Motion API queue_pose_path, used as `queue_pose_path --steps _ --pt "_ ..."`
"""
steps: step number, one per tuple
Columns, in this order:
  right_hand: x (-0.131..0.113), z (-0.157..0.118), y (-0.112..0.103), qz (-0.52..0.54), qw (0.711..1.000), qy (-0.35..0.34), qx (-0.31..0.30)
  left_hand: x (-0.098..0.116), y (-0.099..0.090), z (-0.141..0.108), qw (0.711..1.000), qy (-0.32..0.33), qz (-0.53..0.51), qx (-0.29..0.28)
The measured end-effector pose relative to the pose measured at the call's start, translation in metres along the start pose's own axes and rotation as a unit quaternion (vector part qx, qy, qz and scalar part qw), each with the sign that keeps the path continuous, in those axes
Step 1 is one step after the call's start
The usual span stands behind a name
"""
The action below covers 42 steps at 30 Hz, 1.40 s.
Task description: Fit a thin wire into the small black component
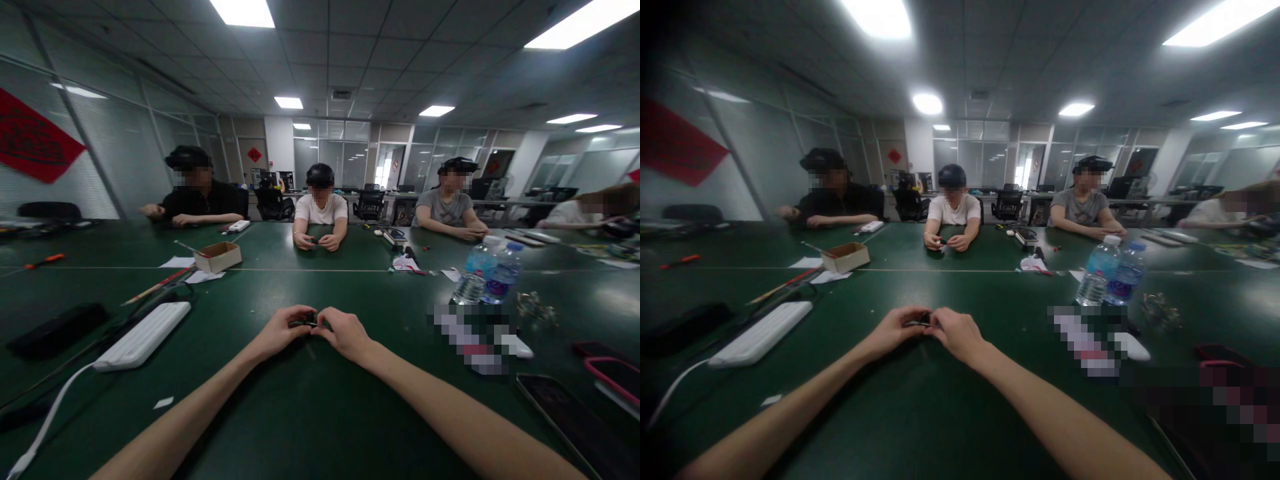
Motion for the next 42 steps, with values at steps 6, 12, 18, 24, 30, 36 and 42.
queue_pose_path --steps 6,12,18,24,30,36,42 --pt "-0.004 0.001 -0.004 0.022 0.999 -0.028 -0.018 -0.007 -0.002 0.002 0.999 -0.005 0.012 0.035" --pt "-0.005 0.001 -0.005 0.032 0.999 -0.031 -0.028 -0.006 -0.003 0.002 0.999 -0.013 0.006 0.046" --pt "-0.006 0.001 -0.005 0.022 0.999 -0.007 -0.022 -0.002 -0.002 0.000 0.999 -0.018 0.013 0.039" --pt "-0.005 0.001 -0.004 0.028 0.999 0.004 -0.023 0.002 0.000 -0.001 1.000 -0.019 0.010 0.022" --pt "-0.004 0.001 -0.003 0.033 0.999 -0.001 -0.015 0.000 0.000 0.001 1.000 -0.011 0.015 0.013" --pt "-0.006 0.001 -0.005 0.036 0.999 -0.004 -0.031 -0.002 -0.001 0.000 0.999 -0.026 0.008 0.024" --pt "-0.007 0.001 -0.007 0.041 0.999 -0.004 -0.030 0.002 -0.001 -0.001 0.999 -0.028 -0.002 0.015"
Point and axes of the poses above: each hand's wrist, its own z-axis towards the middle knuckle, its own y-axis out of the palm, x = y × z, the point moved 2 cm from there along z, towards the middle knuckle, and after that the axes turned 8 degrees about -y, right-handed, at the moved point
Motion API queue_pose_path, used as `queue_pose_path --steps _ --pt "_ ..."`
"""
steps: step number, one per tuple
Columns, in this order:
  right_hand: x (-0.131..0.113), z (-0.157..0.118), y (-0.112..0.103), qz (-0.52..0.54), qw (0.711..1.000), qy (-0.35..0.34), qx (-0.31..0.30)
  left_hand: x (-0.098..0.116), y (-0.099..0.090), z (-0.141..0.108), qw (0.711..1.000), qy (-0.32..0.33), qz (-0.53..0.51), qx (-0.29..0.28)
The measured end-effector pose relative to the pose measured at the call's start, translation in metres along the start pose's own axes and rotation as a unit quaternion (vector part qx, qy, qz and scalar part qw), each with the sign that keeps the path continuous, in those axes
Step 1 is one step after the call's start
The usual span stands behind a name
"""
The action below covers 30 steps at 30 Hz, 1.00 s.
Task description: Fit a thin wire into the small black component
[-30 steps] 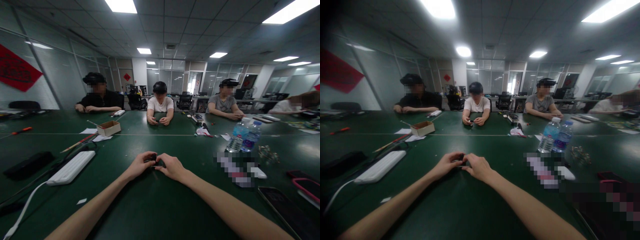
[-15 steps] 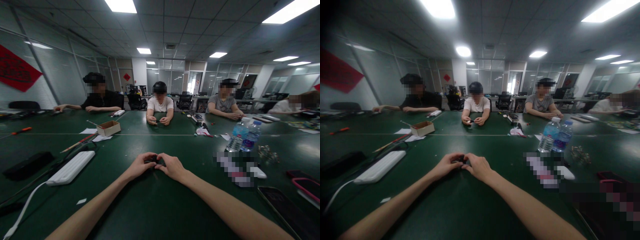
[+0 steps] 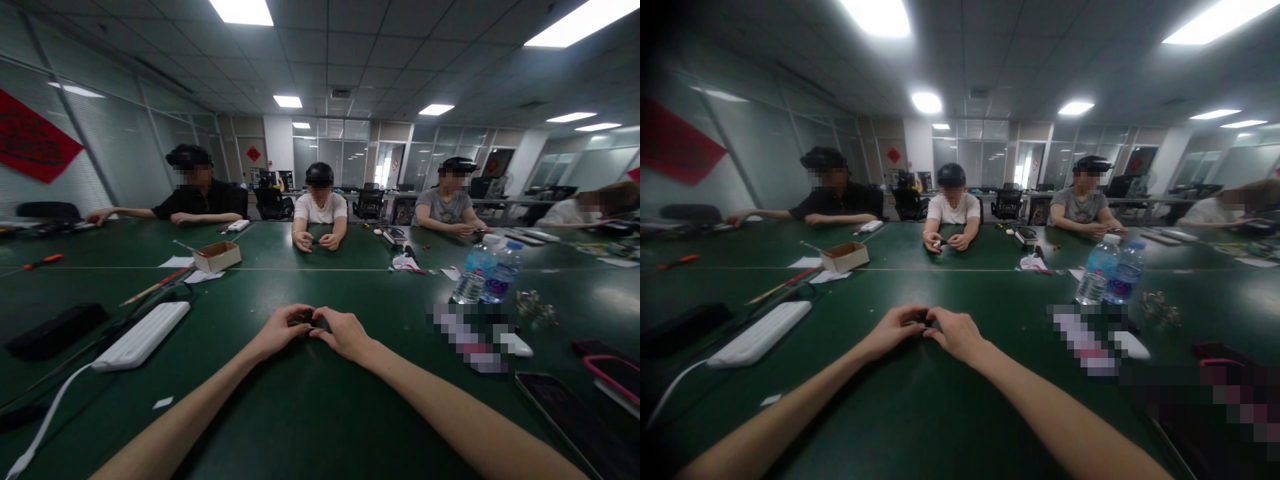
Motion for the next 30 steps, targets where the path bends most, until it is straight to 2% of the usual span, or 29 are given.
queue_pose_path --steps 23,30 --pt "0.0022 0.0009 0.0031 -0.014 1.000 0.006 -0.003 0.0043 0.0046 0.0006 0.999 0.026 0.015 -0.039" --pt "0.0016 0.0016 0.0026 -0.002 1.000 -0.004 0.003 0.0021 0.0024 0.0013 0.999 0.024 0.009 -0.023"
Point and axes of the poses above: each hand's wrist, its own z-axis towards the middle knuckle, its own y-axis out of the palm, x = y × z, the point moved 2 cm from there along z, towards the middle knuckle, and after that the axes turned 8 degrees about -y, right-handed, at the moved point
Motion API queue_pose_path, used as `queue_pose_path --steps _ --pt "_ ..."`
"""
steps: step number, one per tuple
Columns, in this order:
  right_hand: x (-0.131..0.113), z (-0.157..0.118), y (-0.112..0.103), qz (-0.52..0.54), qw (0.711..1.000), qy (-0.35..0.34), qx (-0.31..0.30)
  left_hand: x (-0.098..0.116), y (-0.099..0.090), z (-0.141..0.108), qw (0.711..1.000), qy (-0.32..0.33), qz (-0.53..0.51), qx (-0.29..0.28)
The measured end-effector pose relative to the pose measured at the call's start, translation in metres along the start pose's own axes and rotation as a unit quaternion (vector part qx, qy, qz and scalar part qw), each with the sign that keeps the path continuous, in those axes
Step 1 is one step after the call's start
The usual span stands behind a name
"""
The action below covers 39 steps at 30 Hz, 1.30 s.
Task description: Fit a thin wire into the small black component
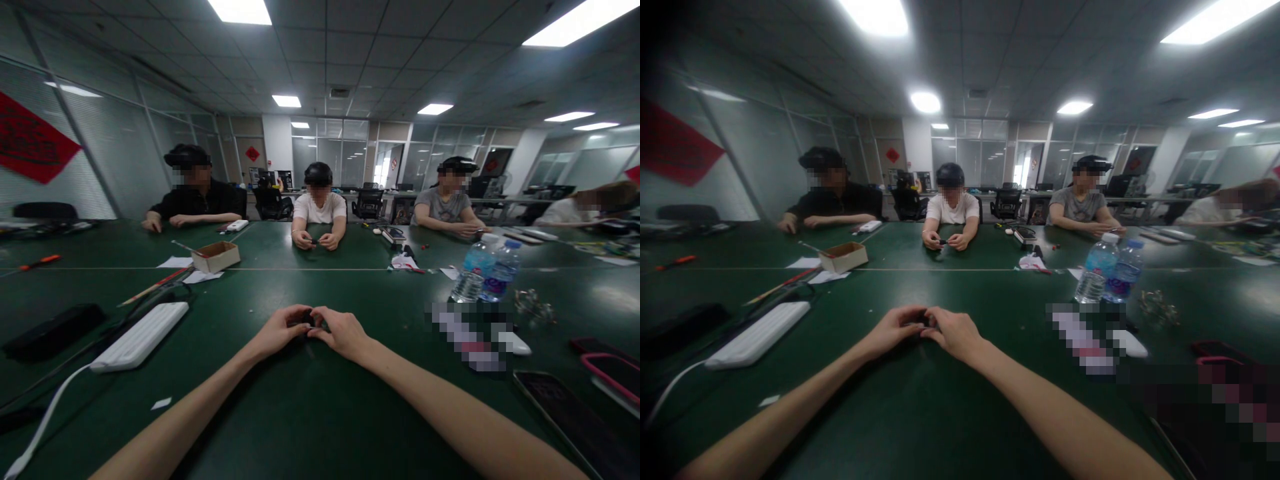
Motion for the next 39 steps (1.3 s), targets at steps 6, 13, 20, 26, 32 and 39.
queue_pose_path --steps 6,13,20,26,32,39 --pt "-0.0005 -0.0001 -0.0005 -0.002 1.000 0.003 -0.015 -0.0025 -0.0007 0.0006 1.000 -0.012 -0.009 0.007" --pt "-0.0016 0.0001 -0.0017 0.004 1.000 0.007 -0.013 -0.0057 -0.0006 0.0011 1.000 -0.010 -0.021 -0.002" --pt "-0.0002 0.0000 -0.0001 -0.003 1.000 0.006 -0.012 -0.0062 0.0007 0.0012 1.000 -0.005 -0.021 -0.022" --pt "-0.0011 -0.0006 -0.0001 -0.010 1.000 0.008 -0.007 -0.0072 0.0006 0.0014 0.999 -0.014 -0.031 -0.028" --pt "-0.0003 -0.0011 -0.0010 0.001 1.000 0.004 -0.012 -0.0046 0.0015 0.0005 0.999 -0.014 -0.027 -0.024" --pt "0.0006 -0.0011 -0.0009 0.010 1.000 -0.005 -0.015 -0.0035 0.0001 -0.0007 0.999 -0.025 -0.037 -0.023"
Point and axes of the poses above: each hand's wrist, its own z-axis towards the middle knuckle, its own y-axis out of the palm, x = y × z, the point moved 2 cm from there along z, towards the middle knuckle, and after that the axes turned 8 degrees about -y, right-handed, at the moved point
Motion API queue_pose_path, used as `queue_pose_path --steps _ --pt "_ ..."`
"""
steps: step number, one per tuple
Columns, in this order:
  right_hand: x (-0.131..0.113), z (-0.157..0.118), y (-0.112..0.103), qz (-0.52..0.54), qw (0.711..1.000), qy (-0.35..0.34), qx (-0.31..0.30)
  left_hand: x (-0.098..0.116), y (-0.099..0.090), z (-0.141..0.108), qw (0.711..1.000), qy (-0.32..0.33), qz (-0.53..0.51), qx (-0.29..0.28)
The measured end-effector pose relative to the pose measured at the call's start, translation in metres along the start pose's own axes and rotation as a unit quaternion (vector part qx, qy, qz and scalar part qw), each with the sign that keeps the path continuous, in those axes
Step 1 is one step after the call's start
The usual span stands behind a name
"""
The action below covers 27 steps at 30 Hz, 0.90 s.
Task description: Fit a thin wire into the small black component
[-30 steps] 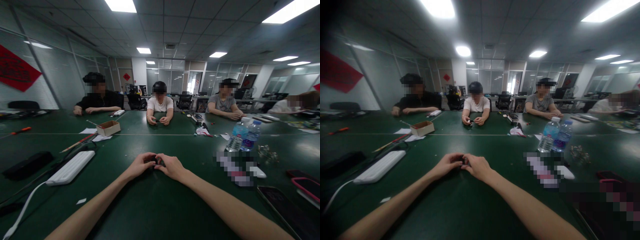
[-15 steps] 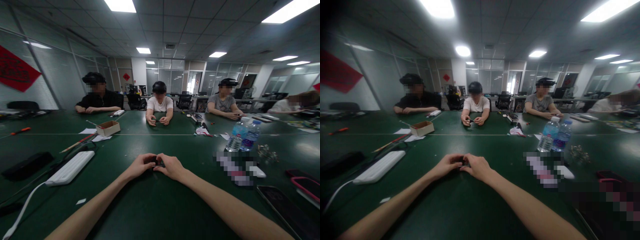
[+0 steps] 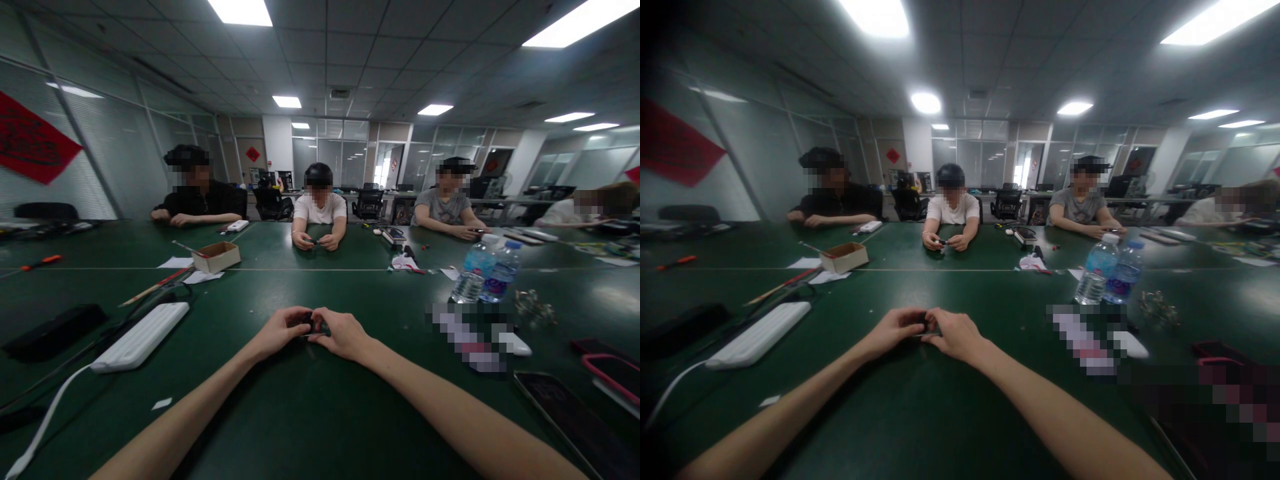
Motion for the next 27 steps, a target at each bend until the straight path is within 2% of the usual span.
queue_pose_path --steps 10,19,24,27 --pt "0.0006 -0.0007 0.0030 -0.015 1.000 0.009 0.006 -0.0036 -0.0001 0.0030 1.000 0.012 0.001 0.001" --pt "0.0049 -0.0010 0.0050 -0.024 0.999 0.014 0.015 -0.0036 0.0030 0.0026 1.000 -0.001 0.018 -0.024" --pt "0.0021 0.0000 0.0029 -0.025 1.000 0.015 0.008 0.0017 0.0035 0.0011 0.999 0.015 0.031 -0.012" --pt "0.0002 0.0004 0.0015 -0.032 0.999 0.022 0.010 0.0001 0.0009 0.0005 1.000 0.010 0.016 0.022"
Point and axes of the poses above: each hand's wrist, its own z-axis towards the middle knuckle, its own y-axis out of the palm, x = y × z, the point moved 2 cm from there along z, towards the middle knuckle, and after that the axes turned 8 degrees about -y, right-handed, at the moved point
